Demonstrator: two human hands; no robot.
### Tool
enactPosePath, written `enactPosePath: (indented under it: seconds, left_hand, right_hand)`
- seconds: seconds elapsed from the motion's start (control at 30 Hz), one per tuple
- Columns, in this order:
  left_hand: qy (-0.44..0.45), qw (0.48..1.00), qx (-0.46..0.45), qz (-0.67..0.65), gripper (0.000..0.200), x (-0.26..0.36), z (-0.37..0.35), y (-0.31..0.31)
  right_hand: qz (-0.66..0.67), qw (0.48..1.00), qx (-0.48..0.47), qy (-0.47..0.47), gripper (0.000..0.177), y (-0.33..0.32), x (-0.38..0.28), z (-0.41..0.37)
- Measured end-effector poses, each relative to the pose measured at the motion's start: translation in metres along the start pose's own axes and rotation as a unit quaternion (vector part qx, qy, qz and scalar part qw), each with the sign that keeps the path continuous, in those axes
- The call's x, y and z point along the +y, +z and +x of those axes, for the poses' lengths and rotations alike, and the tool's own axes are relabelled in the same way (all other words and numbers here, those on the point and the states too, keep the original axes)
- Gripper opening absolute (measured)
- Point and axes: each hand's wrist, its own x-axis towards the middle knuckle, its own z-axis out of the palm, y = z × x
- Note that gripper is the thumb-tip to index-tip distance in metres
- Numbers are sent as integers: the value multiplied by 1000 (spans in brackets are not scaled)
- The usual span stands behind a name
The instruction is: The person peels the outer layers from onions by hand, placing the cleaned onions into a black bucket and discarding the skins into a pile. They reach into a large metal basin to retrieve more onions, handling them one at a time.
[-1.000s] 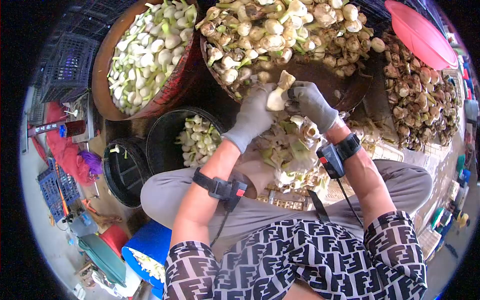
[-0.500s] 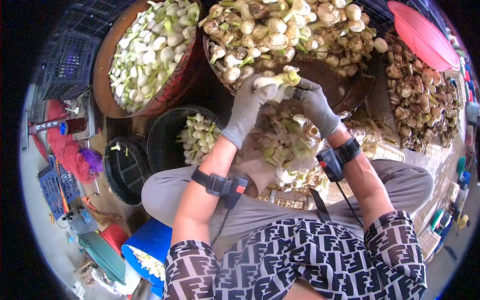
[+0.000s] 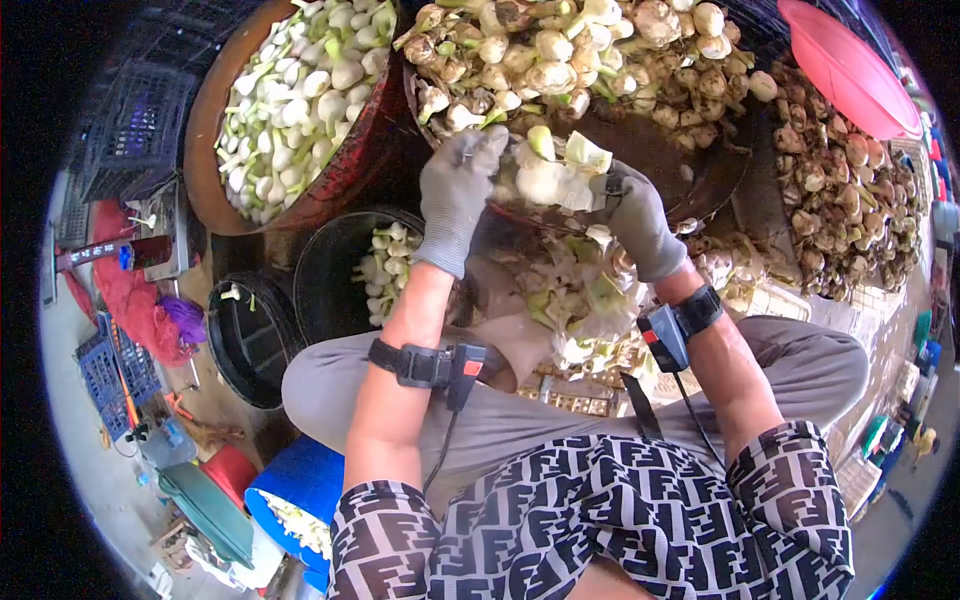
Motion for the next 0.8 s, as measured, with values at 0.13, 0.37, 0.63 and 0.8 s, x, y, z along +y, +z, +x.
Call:
enactPosePath:
  seconds: [0.13, 0.37, 0.63, 0.8]
  left_hand:
    - [154, 965, 22, 213, 30, 5, -1, 3]
    - [161, 929, -47, 329, 22, 8, -13, 6]
    - [296, 903, -211, 227, 10, -4, -9, -1]
    - [312, 906, -243, 148, 17, 8, -6, -9]
  right_hand:
    - [-170, 981, 58, -76, 33, 6, 10, 7]
    - [-416, 892, -15, -177, 23, -3, 0, -4]
    - [-493, 809, 97, -305, 19, -56, -12, 13]
    - [-468, 804, 110, -351, 16, -64, -50, -12]
